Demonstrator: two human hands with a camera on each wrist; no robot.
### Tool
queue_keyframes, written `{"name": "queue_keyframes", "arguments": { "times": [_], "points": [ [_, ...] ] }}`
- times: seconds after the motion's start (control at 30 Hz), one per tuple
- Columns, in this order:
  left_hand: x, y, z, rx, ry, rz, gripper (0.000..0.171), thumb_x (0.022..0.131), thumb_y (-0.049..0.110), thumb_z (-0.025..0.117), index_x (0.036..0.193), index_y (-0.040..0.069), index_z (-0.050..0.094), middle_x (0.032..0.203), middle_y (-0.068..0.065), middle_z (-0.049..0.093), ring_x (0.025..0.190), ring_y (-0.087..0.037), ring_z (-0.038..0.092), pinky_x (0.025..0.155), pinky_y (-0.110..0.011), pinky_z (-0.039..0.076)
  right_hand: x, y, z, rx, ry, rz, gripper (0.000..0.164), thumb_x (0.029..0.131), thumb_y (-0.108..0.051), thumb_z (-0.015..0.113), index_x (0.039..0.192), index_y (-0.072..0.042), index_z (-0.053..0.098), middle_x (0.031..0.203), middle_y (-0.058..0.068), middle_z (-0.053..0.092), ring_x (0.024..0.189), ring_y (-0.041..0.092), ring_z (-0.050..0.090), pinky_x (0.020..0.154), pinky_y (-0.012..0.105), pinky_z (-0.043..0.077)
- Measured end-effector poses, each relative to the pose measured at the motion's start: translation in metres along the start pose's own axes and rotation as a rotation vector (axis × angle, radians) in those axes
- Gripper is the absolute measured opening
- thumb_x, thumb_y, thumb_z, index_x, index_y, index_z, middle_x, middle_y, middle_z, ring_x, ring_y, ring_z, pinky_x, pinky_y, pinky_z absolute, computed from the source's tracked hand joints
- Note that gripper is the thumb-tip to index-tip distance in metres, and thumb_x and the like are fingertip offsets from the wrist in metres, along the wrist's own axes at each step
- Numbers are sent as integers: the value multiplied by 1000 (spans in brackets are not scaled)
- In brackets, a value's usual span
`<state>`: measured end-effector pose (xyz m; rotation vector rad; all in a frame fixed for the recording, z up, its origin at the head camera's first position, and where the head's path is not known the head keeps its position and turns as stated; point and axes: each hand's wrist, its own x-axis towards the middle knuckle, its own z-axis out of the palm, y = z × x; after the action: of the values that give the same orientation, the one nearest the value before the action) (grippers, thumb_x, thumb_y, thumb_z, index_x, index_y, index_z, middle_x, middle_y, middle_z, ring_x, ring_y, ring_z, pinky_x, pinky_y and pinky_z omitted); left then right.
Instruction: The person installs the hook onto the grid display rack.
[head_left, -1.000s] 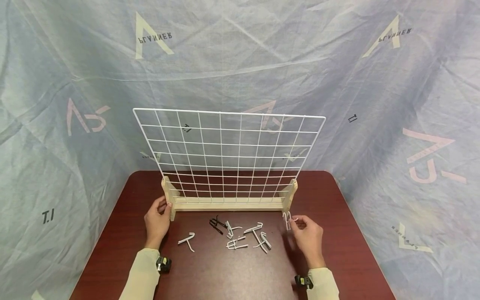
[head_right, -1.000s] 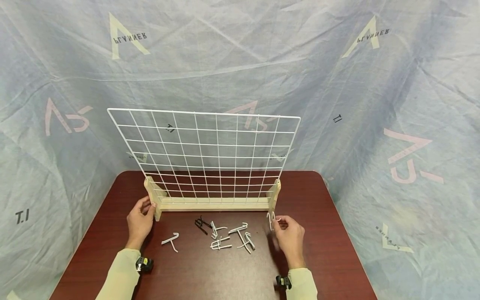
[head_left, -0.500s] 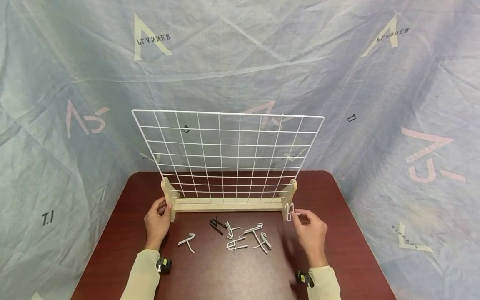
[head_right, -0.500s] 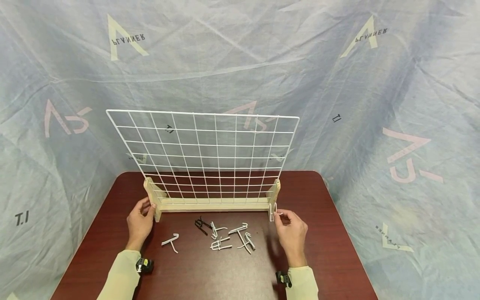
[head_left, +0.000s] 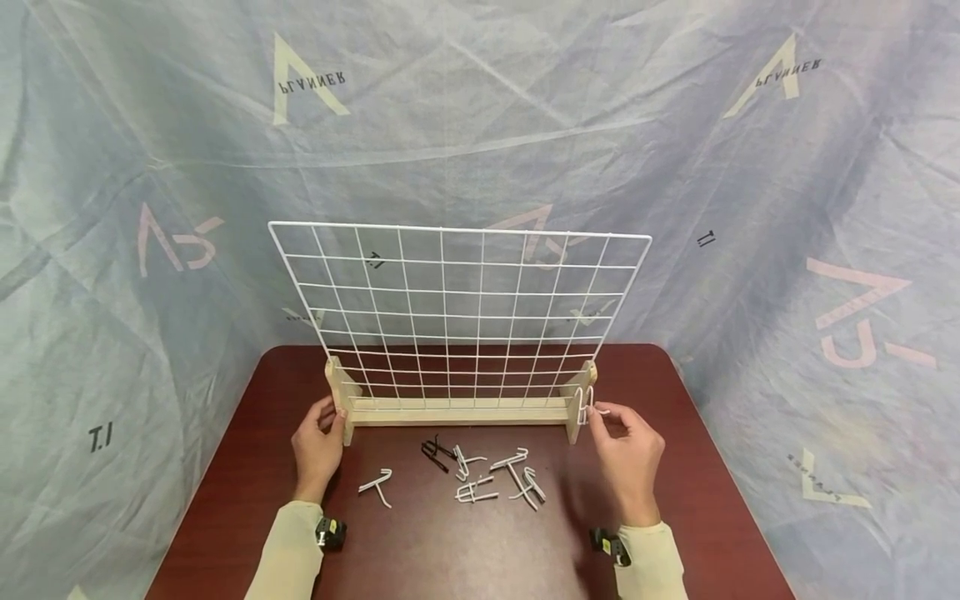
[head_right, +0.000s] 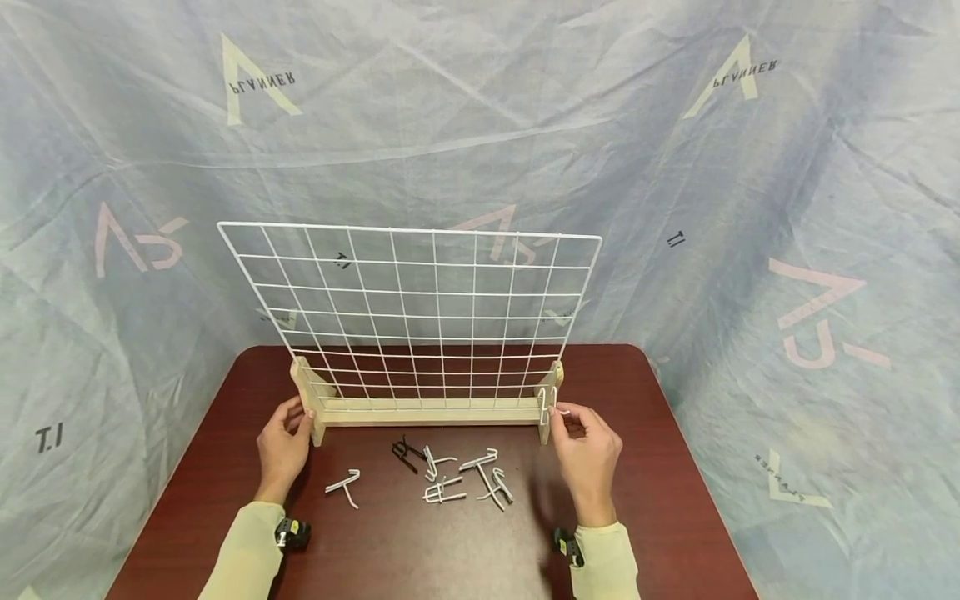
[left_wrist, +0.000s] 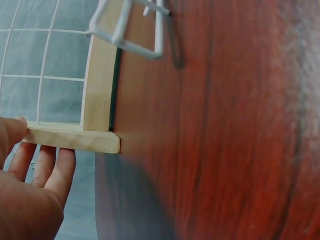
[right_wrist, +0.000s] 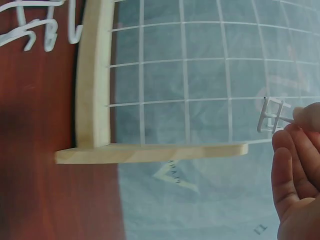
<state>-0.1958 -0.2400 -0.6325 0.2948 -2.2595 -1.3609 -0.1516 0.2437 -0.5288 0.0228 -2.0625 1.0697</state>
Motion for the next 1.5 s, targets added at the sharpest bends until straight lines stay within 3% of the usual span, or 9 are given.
{"name": "queue_keyframes", "arguments": {
  "times": [0.4, 0.57, 0.83, 1.07, 1.2, 1.5],
  "points": [
    [3, -1, 1, 15, 4, 25, 36, 102, 13, 72, 137, 6, 67, 126, -20, 74, 111, -38, 74, 77, -2, 45, 24, -27, 6, 62, 83, 23, 8, 88, -13, 86, 96, -14, 85, 81, 4, 80, 67, -10, 66, 62, 7, 49],
    [3, -1, 1, 18, 9, 28, 36, 102, 13, 72, 137, 6, 67, 126, -20, 74, 111, -39, 74, 77, -4, 47, 36, -42, 9, 112, 130, 6, 8, 88, -11, 86, 96, -11, 85, 79, 7, 80, 66, -9, 67, 61, 7, 50],
    [2, -3, 1, 15, -3, 6, 37, 103, 13, 71, 139, 7, 66, 127, -19, 73, 112, -37, 73, 75, 3, 40, 58, -68, 12, 150, 238, -29, 9, 84, -2, 88, 92, -2, 83, 78, 15, 78, 66, -3, 62, 62, 14, 50],
    [1, -6, 1, 11, 17, 22, 36, 102, 12, 72, 137, 7, 68, 124, -19, 74, 109, -37, 74, 76, 1, 43, 70, -99, 5, 210, 262, -42, 7, 84, 5, 83, 91, 6, 80, 80, 24, 76, 67, 0, 63, 65, 13, 50],
    [1, -7, 2, 11, 38, 41, 35, 101, 10, 73, 135, 6, 70, 122, -18, 76, 105, -34, 74, 78, 0, 44, 80, -107, 4, 222, 280, -43, 6, 85, 5, 83, 90, 6, 80, 78, 25, 75, 65, -3, 63, 64, 12, 50],
    [1, -8, 3, 11, 29, 39, 35, 100, 10, 74, 135, 6, 70, 121, -17, 76, 104, -32, 74, 77, 0, 44, 100, -115, 6, 219, 318, -75, 6, 85, 5, 84, 88, 7, 79, 72, 26, 73, 62, -2, 61, 61, 22, 51]
  ]
}}
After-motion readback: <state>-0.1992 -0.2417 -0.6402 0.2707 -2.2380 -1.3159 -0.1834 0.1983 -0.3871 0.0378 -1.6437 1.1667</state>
